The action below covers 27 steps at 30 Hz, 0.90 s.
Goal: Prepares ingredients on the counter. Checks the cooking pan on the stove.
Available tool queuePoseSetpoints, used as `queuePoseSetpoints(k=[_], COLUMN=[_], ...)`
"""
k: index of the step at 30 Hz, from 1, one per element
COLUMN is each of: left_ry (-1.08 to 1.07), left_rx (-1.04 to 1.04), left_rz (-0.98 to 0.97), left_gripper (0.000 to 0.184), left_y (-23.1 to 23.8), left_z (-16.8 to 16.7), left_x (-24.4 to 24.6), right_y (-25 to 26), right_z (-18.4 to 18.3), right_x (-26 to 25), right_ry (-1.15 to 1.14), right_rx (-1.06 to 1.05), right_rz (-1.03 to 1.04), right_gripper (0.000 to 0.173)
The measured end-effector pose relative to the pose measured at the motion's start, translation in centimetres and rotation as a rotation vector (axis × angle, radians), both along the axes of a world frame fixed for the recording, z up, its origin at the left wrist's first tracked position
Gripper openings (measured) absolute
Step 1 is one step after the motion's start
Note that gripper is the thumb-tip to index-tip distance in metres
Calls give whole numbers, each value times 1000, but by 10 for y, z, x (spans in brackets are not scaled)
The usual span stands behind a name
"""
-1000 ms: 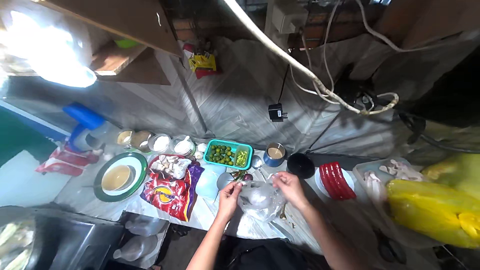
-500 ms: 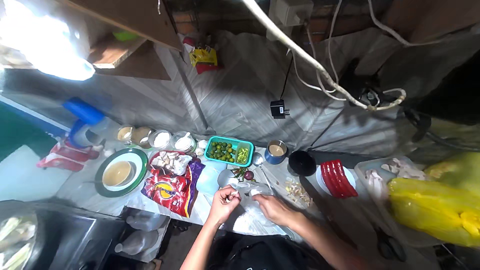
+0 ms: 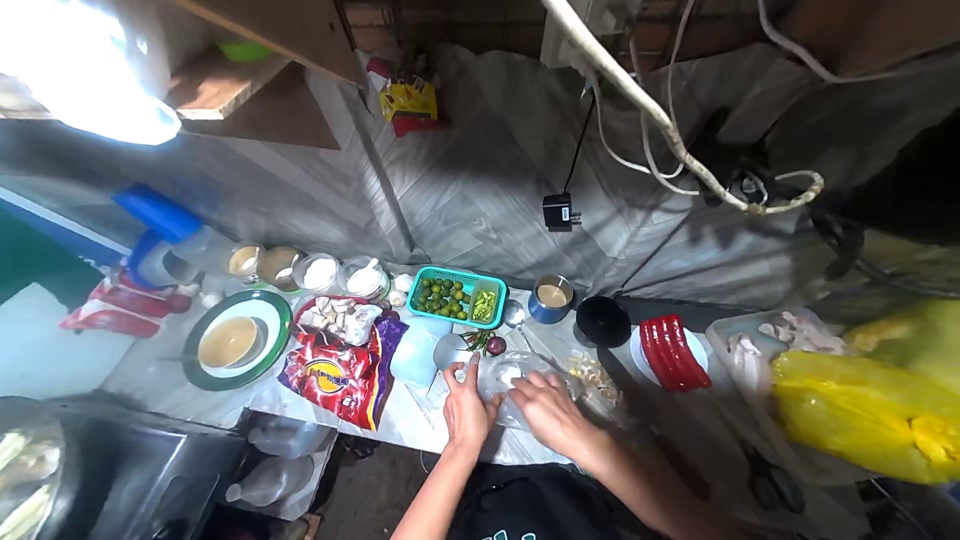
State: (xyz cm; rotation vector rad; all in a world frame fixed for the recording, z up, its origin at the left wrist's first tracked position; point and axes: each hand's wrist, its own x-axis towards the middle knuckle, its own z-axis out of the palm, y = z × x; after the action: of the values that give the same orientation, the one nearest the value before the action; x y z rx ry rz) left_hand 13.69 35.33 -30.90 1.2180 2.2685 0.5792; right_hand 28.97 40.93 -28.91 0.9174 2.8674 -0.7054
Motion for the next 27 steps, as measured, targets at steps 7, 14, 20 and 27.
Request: queuePoseSetpoints(k=[7,14,20,27], left_ry=[69,105,106,284], left_rx=[-415,584,156,-254], left_rz=[-128,2,-539,-486], left_gripper=[83,31,36,51], left_y=[17,-2,10,23], left_z=[-7,-23,-39,-52], left_x=[-8,10,25,18], right_y=[16,19,20,14], right_z=[-30,-39,-42,-79], right_x=[-19,-13,-10,0], right_ry=[-406,-448,-492,-320], right_rx=[-304,-269,-340,-327], right_rz=[-269,-289,-303,-337], right_gripper=[35,36,34,43])
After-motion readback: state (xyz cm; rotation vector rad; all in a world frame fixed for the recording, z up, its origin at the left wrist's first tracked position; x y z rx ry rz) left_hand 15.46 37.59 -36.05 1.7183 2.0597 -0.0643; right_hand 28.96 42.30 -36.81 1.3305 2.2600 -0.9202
